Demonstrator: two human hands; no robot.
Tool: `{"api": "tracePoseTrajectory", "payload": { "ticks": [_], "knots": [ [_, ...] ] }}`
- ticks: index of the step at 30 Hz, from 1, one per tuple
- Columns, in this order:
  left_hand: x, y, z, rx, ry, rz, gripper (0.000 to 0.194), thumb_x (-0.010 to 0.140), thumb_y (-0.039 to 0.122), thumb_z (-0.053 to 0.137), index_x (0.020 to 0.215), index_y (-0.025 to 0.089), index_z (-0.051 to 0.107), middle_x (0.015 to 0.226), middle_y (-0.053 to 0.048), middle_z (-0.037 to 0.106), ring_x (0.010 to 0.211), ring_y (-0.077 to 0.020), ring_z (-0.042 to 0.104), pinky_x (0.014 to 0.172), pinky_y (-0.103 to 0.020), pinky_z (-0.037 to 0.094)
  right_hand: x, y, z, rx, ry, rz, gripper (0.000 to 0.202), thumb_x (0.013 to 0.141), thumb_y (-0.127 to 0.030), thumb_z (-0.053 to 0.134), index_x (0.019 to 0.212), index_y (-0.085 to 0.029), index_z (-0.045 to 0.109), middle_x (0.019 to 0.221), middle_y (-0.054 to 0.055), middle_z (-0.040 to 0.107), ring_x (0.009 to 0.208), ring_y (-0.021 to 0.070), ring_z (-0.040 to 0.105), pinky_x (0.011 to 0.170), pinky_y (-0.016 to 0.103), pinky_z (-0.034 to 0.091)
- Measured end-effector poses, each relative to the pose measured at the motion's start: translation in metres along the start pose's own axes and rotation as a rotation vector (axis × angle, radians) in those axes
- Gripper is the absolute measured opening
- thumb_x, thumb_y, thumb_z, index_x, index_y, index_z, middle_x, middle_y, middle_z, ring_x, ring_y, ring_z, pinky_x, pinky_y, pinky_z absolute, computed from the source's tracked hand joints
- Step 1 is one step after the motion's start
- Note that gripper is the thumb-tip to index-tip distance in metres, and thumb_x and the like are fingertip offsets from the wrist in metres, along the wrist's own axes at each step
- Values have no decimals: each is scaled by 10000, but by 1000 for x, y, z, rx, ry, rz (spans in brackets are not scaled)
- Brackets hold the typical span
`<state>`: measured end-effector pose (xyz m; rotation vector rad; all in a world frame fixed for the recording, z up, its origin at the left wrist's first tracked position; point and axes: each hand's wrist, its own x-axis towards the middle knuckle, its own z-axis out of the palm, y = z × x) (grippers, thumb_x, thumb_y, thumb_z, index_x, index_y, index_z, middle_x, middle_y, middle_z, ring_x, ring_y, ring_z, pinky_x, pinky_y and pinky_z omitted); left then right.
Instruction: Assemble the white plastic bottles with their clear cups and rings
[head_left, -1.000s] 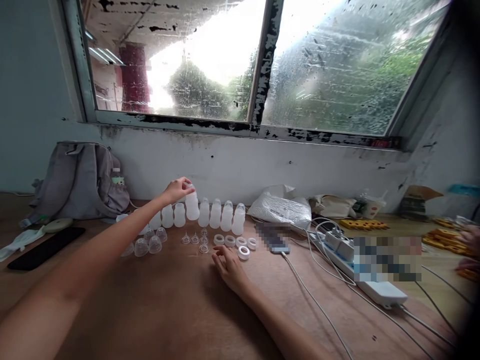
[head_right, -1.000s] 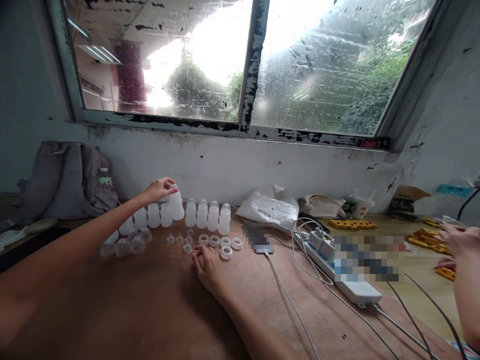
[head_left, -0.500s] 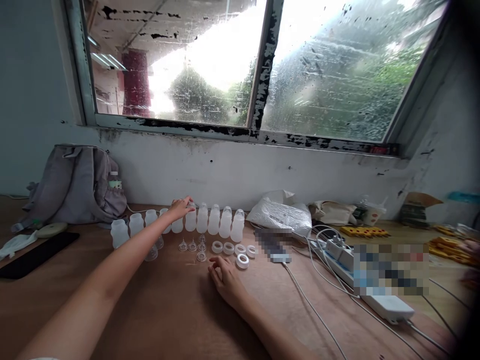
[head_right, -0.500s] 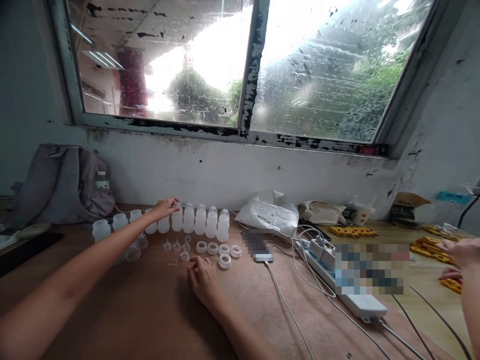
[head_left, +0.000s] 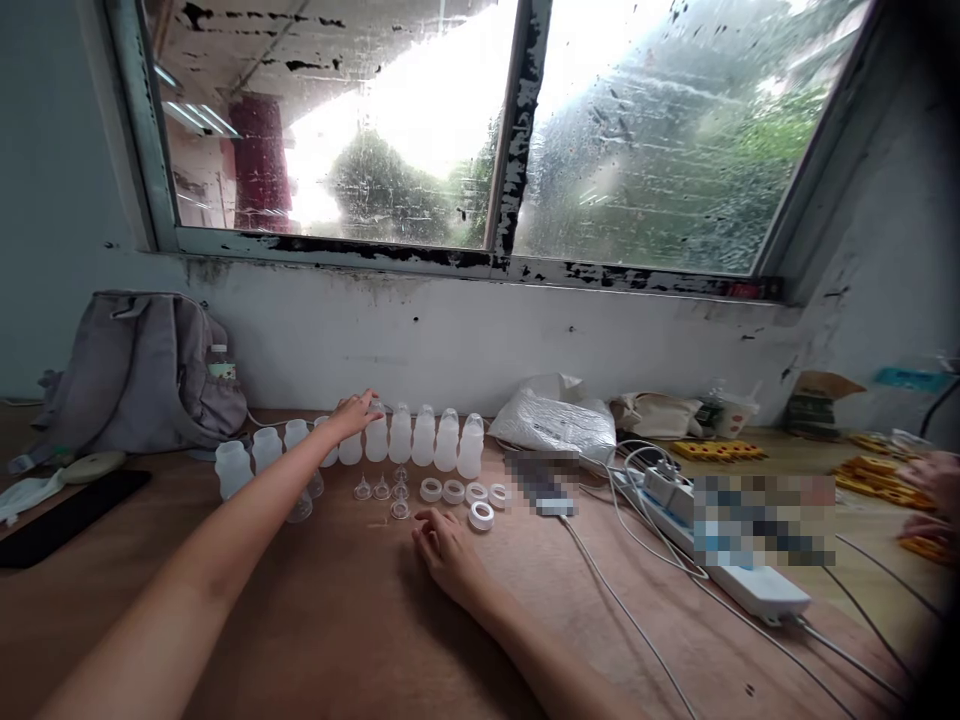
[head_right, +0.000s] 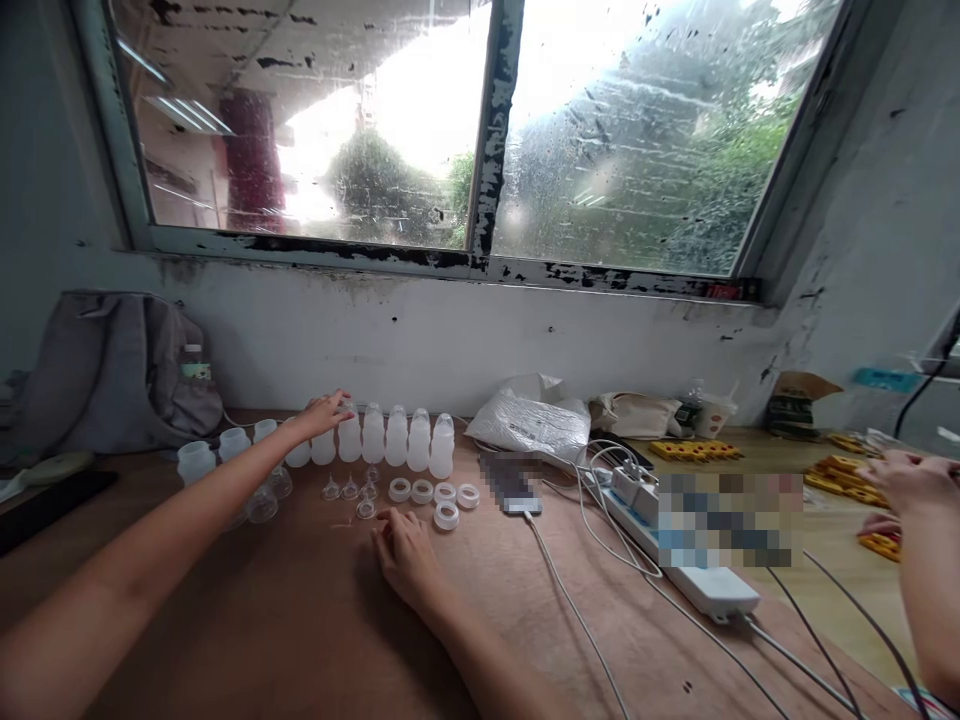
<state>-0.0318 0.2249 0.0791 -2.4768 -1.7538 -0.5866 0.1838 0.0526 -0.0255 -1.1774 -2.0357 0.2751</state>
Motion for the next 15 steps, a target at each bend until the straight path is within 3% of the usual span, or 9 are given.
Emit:
{"api": "tracePoseTrajectory", "payload": {
  "ticks": [4,6,9,12,15],
  "knots": [
    [-22,1,-8,9,154,84,466,793,399,393,1199,181,323,1139,-103,517,1038,-228,474,828,-321,357,2,2,-2,-19,17,-13,185,819,-271,401,928,-192,527,739,41,582,758,176,526,690,280,388],
    [-46,-1,-10,24,230,141,380,807,361,374,1148,194,383,1105,-85,533,1016,-220,482,834,-327,355,5,5,-7,-84,34,19,175,811,-261,404,905,-183,530,724,40,568,725,171,523,664,268,381],
    [-94,-11,-7,69,251,199,267,805,312,379,1026,209,488,1010,-72,570,965,-227,500,840,-348,349,10,12,-17,-244,90,125,153,795,-244,406,870,-181,524,793,54,550,722,166,513,639,255,363],
    [-139,-23,2,68,303,127,200,794,280,393,921,215,535,937,-66,588,921,-233,512,822,-361,359,14,25,-28,-431,145,262,167,755,-245,447,893,-178,515,870,83,520,777,187,498,654,269,347],
    [-164,-22,14,13,331,94,166,791,257,399,875,211,534,880,-54,593,861,-216,529,781,-343,384,17,37,-33,-543,111,394,186,709,-241,489,869,-153,525,870,112,503,831,229,477,675,302,339]
  ]
}}
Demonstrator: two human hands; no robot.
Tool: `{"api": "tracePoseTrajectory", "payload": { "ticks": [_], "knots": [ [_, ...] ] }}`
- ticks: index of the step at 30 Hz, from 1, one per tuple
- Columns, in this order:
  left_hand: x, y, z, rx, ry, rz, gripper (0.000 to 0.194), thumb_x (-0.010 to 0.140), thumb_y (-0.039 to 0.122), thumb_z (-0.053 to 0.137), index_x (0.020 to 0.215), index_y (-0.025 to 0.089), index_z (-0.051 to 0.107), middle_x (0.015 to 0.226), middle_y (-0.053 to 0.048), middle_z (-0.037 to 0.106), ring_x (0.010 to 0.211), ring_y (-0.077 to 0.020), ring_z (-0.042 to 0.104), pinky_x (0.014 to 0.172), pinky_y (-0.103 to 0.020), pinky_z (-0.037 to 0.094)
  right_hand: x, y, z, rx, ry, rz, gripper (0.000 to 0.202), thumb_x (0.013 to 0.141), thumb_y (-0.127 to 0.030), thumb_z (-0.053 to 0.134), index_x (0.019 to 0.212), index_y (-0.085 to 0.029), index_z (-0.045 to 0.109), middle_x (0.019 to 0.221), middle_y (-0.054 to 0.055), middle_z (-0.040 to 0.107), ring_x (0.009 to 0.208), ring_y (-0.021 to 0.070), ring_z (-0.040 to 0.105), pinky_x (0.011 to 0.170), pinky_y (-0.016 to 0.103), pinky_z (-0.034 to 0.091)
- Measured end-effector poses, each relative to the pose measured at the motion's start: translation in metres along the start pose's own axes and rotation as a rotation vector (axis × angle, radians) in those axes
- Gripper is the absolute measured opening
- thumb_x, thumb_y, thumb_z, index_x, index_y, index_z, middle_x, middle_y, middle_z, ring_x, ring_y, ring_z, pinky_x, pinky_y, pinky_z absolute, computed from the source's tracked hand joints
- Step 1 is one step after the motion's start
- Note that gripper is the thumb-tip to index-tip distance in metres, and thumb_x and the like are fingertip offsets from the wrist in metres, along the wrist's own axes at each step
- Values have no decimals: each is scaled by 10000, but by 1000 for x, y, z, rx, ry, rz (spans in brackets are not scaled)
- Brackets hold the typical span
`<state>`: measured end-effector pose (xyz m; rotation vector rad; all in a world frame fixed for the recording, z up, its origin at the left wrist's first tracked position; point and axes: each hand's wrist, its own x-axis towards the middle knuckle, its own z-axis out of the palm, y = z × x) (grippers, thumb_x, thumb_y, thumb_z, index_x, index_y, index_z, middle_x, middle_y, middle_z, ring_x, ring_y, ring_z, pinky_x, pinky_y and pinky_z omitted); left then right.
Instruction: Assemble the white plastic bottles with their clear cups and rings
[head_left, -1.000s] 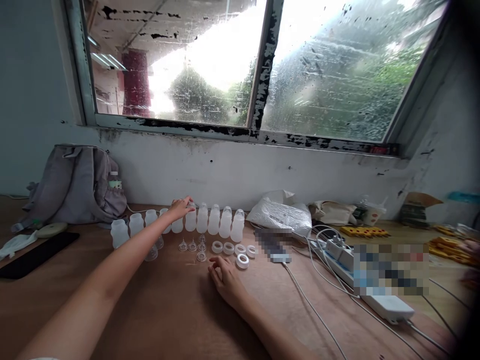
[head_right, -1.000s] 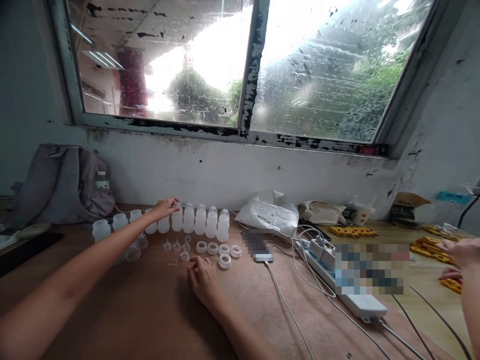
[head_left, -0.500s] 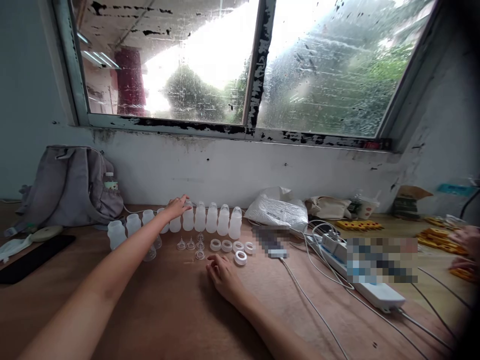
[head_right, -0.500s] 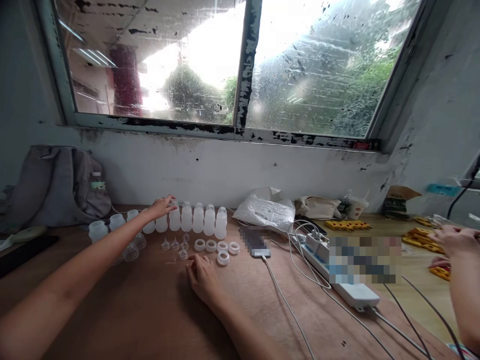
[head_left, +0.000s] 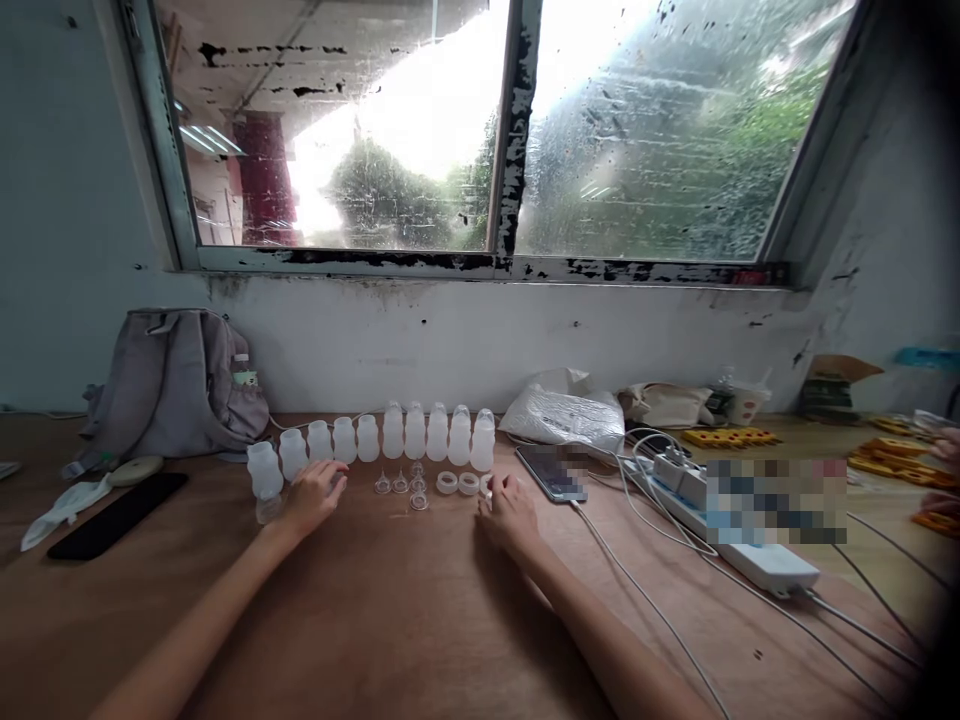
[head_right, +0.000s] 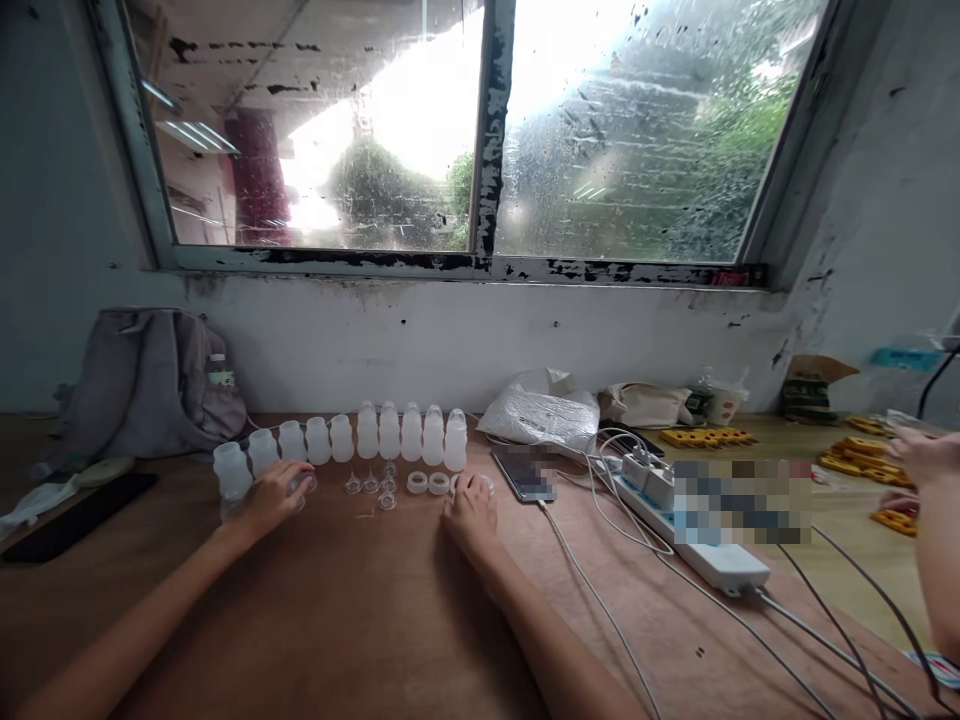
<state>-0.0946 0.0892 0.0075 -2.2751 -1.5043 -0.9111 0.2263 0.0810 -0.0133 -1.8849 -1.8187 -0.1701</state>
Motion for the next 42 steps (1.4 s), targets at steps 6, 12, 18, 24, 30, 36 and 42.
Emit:
{"api": "tracePoseTrajectory", "payload": {
  "ticks": [6,12,18,24,30,36,42],
  "knots": [
    [2,63,37,-154,-115,21,152,781,294,441,849,193,533,816,-41,580,792,-186,528,709,-301,406,-8,-9,10,304,-93,-311,74,718,-199,477,786,-179,499,858,55,493,788,168,484,703,273,370],
    [9,103,70,-268,-109,-81,150,787,276,446,877,201,540,859,-34,559,843,-177,515,744,-291,402,-30,-30,11,550,-154,-541,246,701,-197,524,940,-198,466,942,55,503,853,170,498,742,275,406],
    [5,97,65,-459,46,-95,125,806,243,409,841,200,520,843,-25,565,830,-165,517,763,-296,397,-27,-28,16,639,-67,-416,305,685,-220,552,972,-197,451,902,51,548,837,182,533,738,309,440],
    [-2,108,58,-589,-141,6,123,778,275,453,791,199,549,783,-24,583,785,-163,534,724,-280,413,-22,-30,10,802,225,-320,368,749,-250,510,1081,-186,365,1018,97,508,889,178,527,792,339,436],
    [0,106,61,-742,-36,-200,213,824,276,350,911,194,527,860,-39,597,782,-146,564,715,-271,433,-26,-35,14,795,57,-460,424,737,-197,504,1121,-199,324,1030,91,514,940,179,516,809,326,426],
    [1,105,59,-701,-6,-165,171,787,302,431,838,191,550,829,-30,599,800,-159,546,723,-283,427,-29,-34,24,639,-176,-508,473,655,-129,523,1096,-196,366,940,64,536,894,190,504,789,333,409],
    [-3,120,61,-652,-91,-38,109,745,258,490,759,194,578,812,-39,598,837,-184,521,761,-306,403,-30,-34,19,690,-136,-576,514,628,-89,503,1113,-182,364,1013,80,511,938,186,485,822,322,391]
  ]
}}
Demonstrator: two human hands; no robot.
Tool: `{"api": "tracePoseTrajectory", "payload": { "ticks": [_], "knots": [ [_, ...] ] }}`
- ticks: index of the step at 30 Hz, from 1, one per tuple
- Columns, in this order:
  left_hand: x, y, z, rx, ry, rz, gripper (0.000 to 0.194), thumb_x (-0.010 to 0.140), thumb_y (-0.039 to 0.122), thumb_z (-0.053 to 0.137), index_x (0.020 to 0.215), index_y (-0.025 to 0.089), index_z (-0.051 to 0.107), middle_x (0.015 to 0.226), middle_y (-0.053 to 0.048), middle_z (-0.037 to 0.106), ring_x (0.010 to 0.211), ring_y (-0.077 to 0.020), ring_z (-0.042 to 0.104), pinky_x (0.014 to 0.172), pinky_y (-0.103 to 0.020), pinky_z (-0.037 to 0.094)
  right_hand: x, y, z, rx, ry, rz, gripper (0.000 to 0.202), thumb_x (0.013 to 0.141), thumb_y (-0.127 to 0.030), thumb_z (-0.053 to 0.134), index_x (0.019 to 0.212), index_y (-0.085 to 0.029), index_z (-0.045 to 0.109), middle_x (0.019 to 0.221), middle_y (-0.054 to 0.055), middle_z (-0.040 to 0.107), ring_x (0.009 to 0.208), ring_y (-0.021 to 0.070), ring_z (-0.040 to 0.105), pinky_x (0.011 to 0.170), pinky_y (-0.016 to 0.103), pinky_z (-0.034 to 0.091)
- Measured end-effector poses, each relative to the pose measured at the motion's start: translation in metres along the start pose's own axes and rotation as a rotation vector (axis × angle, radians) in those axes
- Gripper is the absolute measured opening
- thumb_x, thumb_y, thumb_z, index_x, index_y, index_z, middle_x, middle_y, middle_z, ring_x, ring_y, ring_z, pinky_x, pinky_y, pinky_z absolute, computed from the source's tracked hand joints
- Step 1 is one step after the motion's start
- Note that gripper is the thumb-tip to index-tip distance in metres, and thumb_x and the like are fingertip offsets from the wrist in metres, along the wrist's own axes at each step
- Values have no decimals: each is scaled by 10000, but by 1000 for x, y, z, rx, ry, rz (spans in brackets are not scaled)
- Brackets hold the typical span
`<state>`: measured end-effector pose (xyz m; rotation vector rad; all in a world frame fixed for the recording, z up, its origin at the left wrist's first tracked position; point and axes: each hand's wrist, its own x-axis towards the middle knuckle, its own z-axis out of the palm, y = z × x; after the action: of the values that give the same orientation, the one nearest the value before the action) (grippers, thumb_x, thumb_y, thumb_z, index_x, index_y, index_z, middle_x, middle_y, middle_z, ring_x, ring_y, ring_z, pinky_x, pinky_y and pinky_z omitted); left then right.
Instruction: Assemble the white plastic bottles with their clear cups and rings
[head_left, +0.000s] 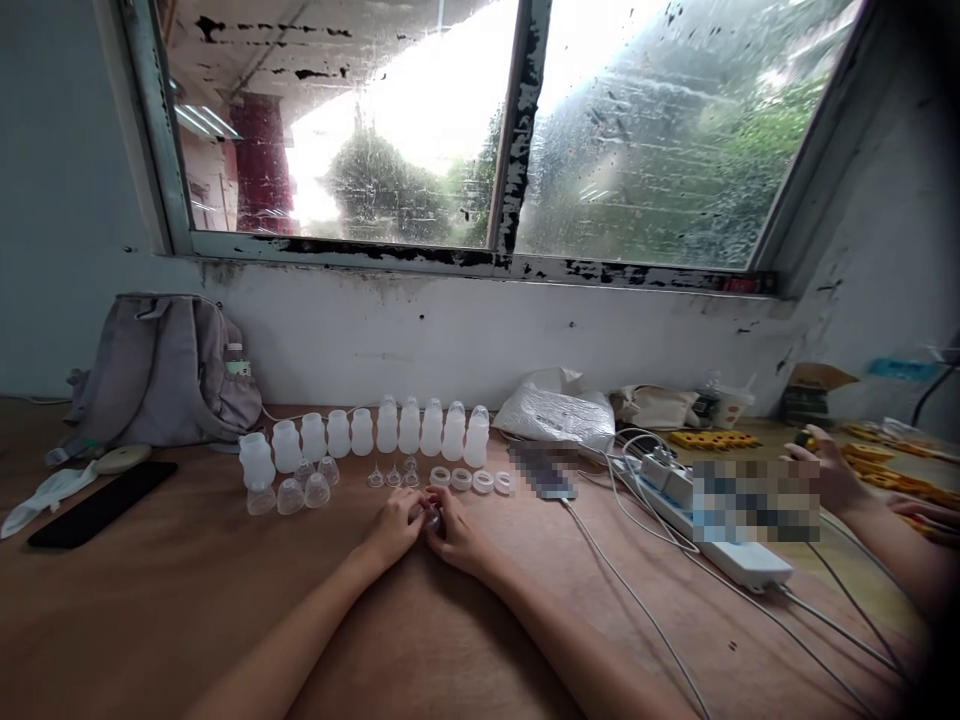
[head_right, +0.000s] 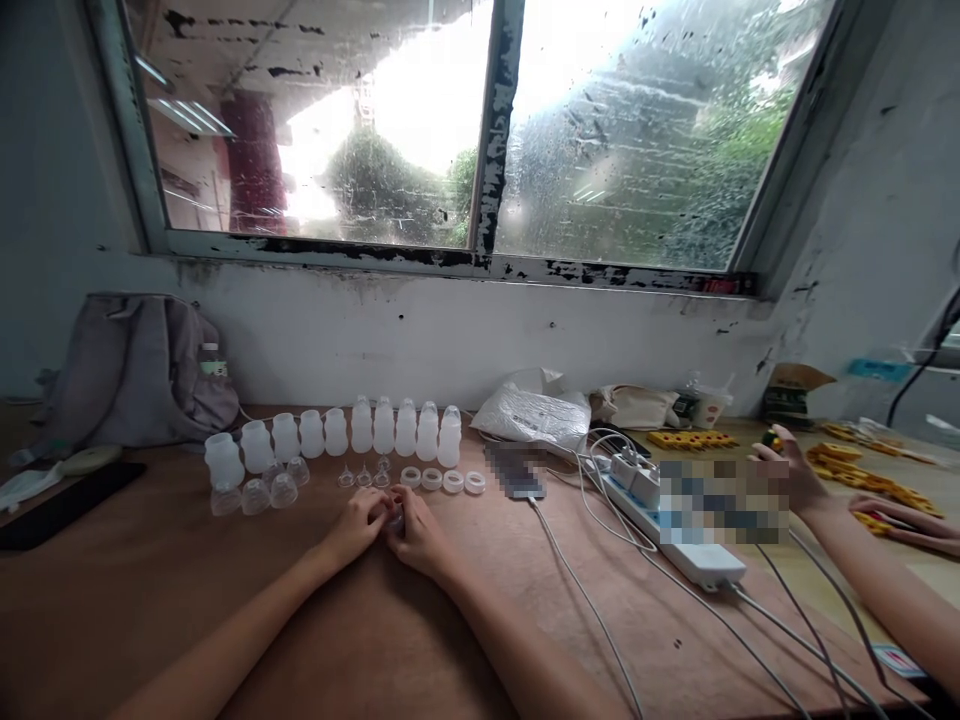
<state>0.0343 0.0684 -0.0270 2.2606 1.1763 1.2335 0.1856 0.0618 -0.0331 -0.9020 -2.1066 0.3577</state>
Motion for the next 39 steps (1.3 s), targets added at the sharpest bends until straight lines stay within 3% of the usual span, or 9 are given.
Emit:
{"api": "tracePoseTrajectory", "payload": {
  "ticks": [4,9,12,18,29,36,39],
  "knots": [
    [2,3,0,-188,64,-103,174,805,283,399,785,190,545,743,-18,608,708,-144,558,662,-259,427,2,-6,-5,18,-10,-21,438,662,-95,480,1078,-194,387,995,64,516,927,173,485,801,297,391],
    [1,4,1,-361,46,-222,240,789,385,411,749,173,516,646,2,580,580,-122,552,525,-216,429,4,-5,-4,-78,113,87,96,721,-146,431,805,-187,454,708,6,520,638,133,483,601,240,389],
    [0,8,5,-384,50,-281,284,804,408,373,875,168,506,630,1,580,536,-118,549,495,-218,432,6,-2,-2,-112,188,152,51,694,-148,444,716,-192,430,620,-18,479,553,118,448,533,218,356],
    [-4,19,5,-206,18,-142,228,786,341,438,943,199,523,863,-37,626,729,-138,594,623,-229,465,6,2,-4,-80,263,200,36,712,-184,436,731,-207,416,626,-19,493,545,120,472,520,217,365],
    [-7,25,1,52,-2,-4,201,813,294,376,950,212,498,798,-9,610,561,-101,543,567,-214,431,12,0,-4,100,270,259,199,631,-114,414,795,-219,378,566,-62,417,496,112,427,470,203,331],
    [-9,28,0,97,-60,17,196,782,302,437,943,218,512,800,-21,614,742,-148,573,661,-240,440,9,13,-6,50,249,245,230,596,-92,422,790,-215,405,550,-65,413,488,111,420,472,204,326],
    [2,19,-13,105,-83,49,212,787,327,434,954,244,537,855,-17,624,800,-160,567,711,-262,437,8,16,-7,31,241,252,294,603,-72,409,859,-211,452,599,-36,492,539,128,474,515,222,361]
  ]
}}
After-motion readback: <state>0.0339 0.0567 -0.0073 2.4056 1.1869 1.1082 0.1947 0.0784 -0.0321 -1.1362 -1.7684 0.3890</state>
